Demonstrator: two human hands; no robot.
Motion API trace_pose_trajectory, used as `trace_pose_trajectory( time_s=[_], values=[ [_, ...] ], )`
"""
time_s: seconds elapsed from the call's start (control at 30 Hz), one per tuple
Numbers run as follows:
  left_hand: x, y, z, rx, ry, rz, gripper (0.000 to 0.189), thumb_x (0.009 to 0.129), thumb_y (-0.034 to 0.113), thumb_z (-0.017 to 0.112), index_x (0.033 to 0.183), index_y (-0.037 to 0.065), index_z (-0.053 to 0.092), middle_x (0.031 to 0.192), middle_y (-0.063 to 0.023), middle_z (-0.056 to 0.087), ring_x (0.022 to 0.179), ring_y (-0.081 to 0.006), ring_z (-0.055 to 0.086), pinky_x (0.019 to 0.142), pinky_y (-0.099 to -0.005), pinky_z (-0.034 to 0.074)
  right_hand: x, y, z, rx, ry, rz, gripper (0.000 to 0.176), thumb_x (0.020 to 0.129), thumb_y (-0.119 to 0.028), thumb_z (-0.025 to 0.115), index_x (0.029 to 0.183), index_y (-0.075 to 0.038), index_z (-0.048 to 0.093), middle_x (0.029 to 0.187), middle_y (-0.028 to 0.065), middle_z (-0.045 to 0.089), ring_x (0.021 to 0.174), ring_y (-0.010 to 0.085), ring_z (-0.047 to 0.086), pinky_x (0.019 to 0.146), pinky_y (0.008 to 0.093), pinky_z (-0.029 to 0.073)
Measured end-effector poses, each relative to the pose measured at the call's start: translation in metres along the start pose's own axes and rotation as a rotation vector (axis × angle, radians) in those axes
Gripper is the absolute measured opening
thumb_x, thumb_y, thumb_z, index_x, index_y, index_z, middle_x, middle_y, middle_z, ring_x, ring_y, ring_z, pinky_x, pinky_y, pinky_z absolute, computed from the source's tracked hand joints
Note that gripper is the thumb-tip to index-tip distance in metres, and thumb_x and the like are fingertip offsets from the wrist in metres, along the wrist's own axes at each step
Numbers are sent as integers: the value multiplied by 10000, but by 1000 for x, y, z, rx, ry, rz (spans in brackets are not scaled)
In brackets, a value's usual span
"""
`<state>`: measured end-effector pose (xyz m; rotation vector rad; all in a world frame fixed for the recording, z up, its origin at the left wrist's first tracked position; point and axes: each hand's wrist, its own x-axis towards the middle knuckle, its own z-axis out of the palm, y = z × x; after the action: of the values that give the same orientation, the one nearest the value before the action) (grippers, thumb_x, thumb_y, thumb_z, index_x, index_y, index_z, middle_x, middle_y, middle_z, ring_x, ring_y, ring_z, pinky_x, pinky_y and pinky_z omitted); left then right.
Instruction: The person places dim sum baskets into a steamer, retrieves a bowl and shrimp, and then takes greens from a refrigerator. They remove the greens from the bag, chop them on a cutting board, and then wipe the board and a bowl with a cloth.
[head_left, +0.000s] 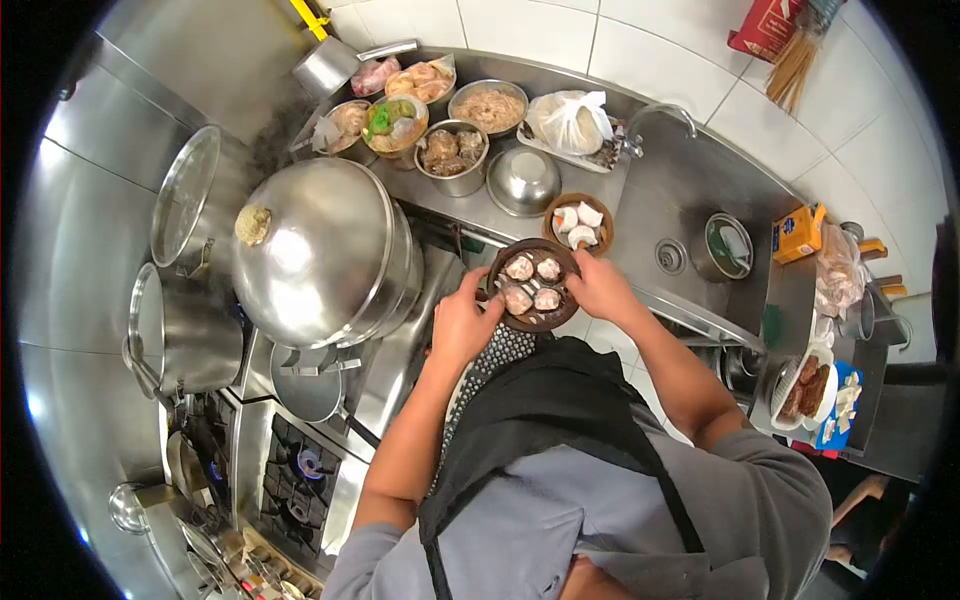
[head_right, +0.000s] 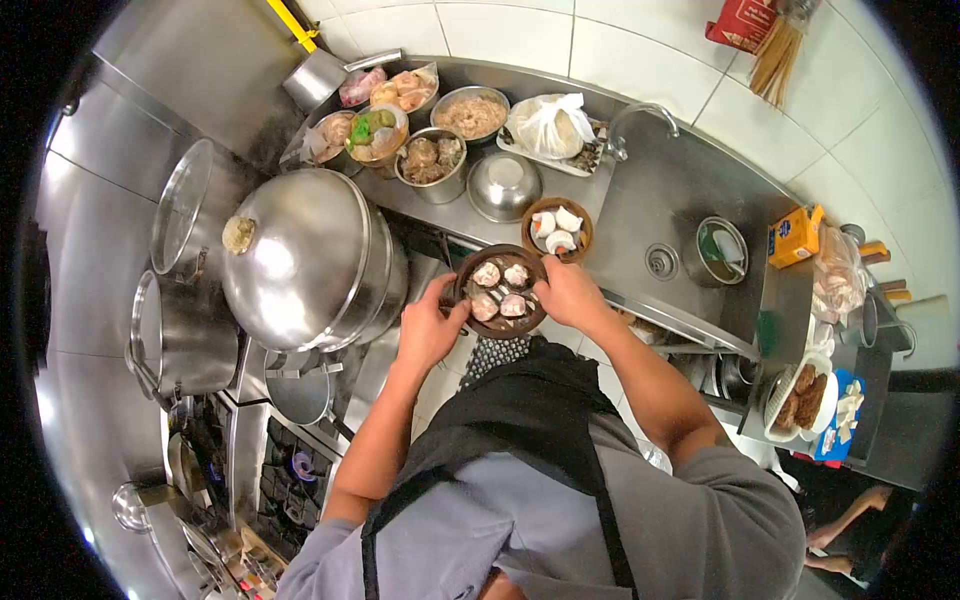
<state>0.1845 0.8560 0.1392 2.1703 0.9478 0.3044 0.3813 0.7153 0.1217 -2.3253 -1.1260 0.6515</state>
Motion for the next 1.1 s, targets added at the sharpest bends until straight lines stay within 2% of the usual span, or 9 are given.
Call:
trace_pose_trajectory(
  time_s=[0.13, 0.23, 0.37, 0.47, 0.53, 0.57, 0.73, 0.93, 1.1],
  values=[
    [2, 6, -1, -9, 107, 225, 534, 758, 244, 771, 1218, 37, 597, 1006, -212, 679, 751, -285, 685, 703, -368, 537, 15, -3, -9, 12, -19, -16, 284, 834, -179, 573, 988, 57, 548, 856, 314, 636, 850, 464, 627, 788, 535, 491],
    [8, 7, 2, 0, 97, 169, 532, 762, 267, 774, 1212, 40, 603, 1001, -200, 683, 763, -275, 683, 695, -359, 536, 25, -5, -14, -34, -18, -55, 285, 831, -181, 575, 970, 66, 552, 855, 314, 636, 850, 460, 631, 787, 532, 495],
    [9, 11, -9, -39, -20, 90, 554, 801, 359, 750, 1211, 25, 585, 1152, -214, 638, 1004, -377, 639, 863, -434, 510, 35, 0, -19, -59, -4, -100, 285, 823, -181, 582, 957, 69, 562, 863, 314, 637, 857, 461, 632, 788, 530, 500],
    [27, -6, -84, 272, 447, 251, 519, 808, 336, 731, 1210, 39, 593, 1151, -202, 633, 1080, -380, 589, 934, -449, 469, 45, 5, -14, -27, 14, -186, 291, 811, -169, 567, 985, 63, 576, 884, 315, 638, 865, 464, 630, 798, 530, 497],
    [56, -34, -168, 373, 671, 51, 504, 807, 310, 714, 1230, 60, 601, 1183, -219, 615, 1051, -381, 589, 959, -455, 444, 41, -6, -24, 1, 22, -159, 302, 809, -155, 550, 1011, 66, 585, 906, 314, 639, 887, 473, 619, 814, 526, 489],
    [70, -53, -206, 783, 810, 28, 517, 802, 333, 702, 1250, 96, 598, 1234, -228, 584, 1083, -379, 575, 948, -454, 447, 41, -7, -26, 17, 24, -152, 300, 808, -153, 549, 1011, 65, 583, 903, 317, 636, 890, 476, 615, 812, 525, 486],
    [112, -116, -308, 530, 312, -118, 437, 751, 292, 684, 1161, 143, 668, 1195, -207, 560, 1072, -385, 577, 956, -427, 464, 29, -33, -44, 62, 33, -22, 294, 806, -143, 537, 1012, 65, 569, 887, 333, 617, 900, 489, 605, 797, 525, 470],
    [72, -52, -334, 644, 460, 57, 390, 739, 244, 679, 1110, 123, 690, 1026, -192, 590, 985, -369, 606, 893, -430, 480, 34, -45, -57, -9, 119, -17, 297, 807, -139, 516, 1014, 65, 575, 892, 334, 611, 902, 490, 600, 802, 511, 465],
    [48, 1, -450, 782, 630, 62, 425, 722, 189, 699, 1139, 112, 687, 1075, -165, 641, 920, -284, 658, 828, -371, 510, 44, -85, -74, -73, 121, -1, 320, 811, -140, 518, 1048, 66, 579, 889, 338, 608, 901, 494, 593, 801, 503, 466]
  ],
)
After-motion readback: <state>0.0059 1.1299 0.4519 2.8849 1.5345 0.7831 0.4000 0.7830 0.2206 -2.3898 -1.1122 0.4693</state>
